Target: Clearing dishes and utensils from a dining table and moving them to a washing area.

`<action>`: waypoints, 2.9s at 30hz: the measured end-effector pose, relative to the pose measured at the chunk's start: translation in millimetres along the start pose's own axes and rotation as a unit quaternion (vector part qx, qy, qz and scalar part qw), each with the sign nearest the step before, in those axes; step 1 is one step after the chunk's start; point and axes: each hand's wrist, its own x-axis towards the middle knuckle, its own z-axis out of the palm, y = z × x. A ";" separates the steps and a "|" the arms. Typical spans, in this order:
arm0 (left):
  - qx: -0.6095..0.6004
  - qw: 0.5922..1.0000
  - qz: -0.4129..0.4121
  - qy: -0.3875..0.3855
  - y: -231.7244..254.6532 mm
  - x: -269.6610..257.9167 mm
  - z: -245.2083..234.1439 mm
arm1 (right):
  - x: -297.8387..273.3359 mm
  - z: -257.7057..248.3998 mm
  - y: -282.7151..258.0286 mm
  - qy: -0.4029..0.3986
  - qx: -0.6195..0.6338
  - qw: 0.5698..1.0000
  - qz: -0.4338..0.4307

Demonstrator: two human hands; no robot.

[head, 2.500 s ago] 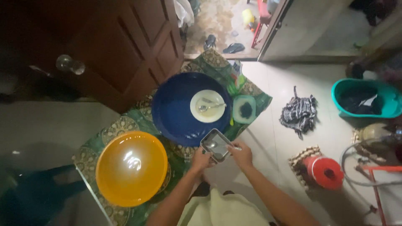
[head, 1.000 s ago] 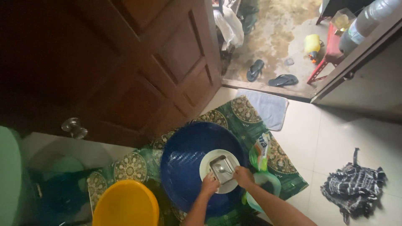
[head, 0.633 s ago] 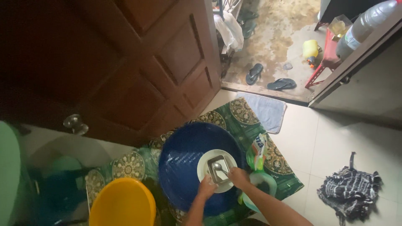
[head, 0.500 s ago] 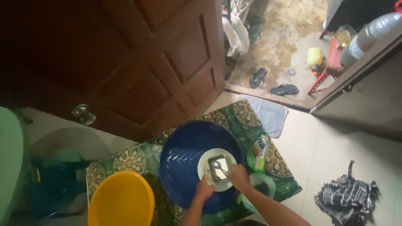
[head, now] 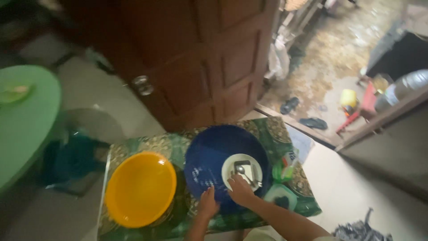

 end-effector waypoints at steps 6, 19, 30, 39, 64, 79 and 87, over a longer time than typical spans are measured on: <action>-0.004 0.997 -0.080 -0.006 -28.1 -117.0 -48.3 | -17.8 30.4 -87.4 -0.047 -0.093 0.985 -0.136; -0.128 0.973 -0.178 0.067 -178.0 -403.4 -37.4 | -124.9 171.1 -333.0 -0.161 -0.130 0.949 -0.239; -0.123 0.930 -0.274 0.211 -269.2 -521.6 -24.3 | -120.5 231.6 -471.0 -0.138 -0.197 0.860 -0.451; -0.156 0.890 -0.330 0.272 -381.5 -510.1 -82.5 | -11.2 267.4 -573.6 -0.158 -0.112 0.863 -0.467; -0.150 0.849 -0.256 0.436 -669.7 -528.0 -292.6 | 175.7 286.0 -879.5 -0.151 -0.138 0.863 -0.462; -0.143 0.920 -0.152 0.331 -840.3 -531.0 -419.3 | 247.6 324.3 -999.8 -0.111 -0.074 0.915 -0.381; -0.146 0.932 -0.150 0.294 -895.3 -465.0 -477.9 | 356.5 335.1 -1031.0 -0.094 -0.161 0.930 -0.317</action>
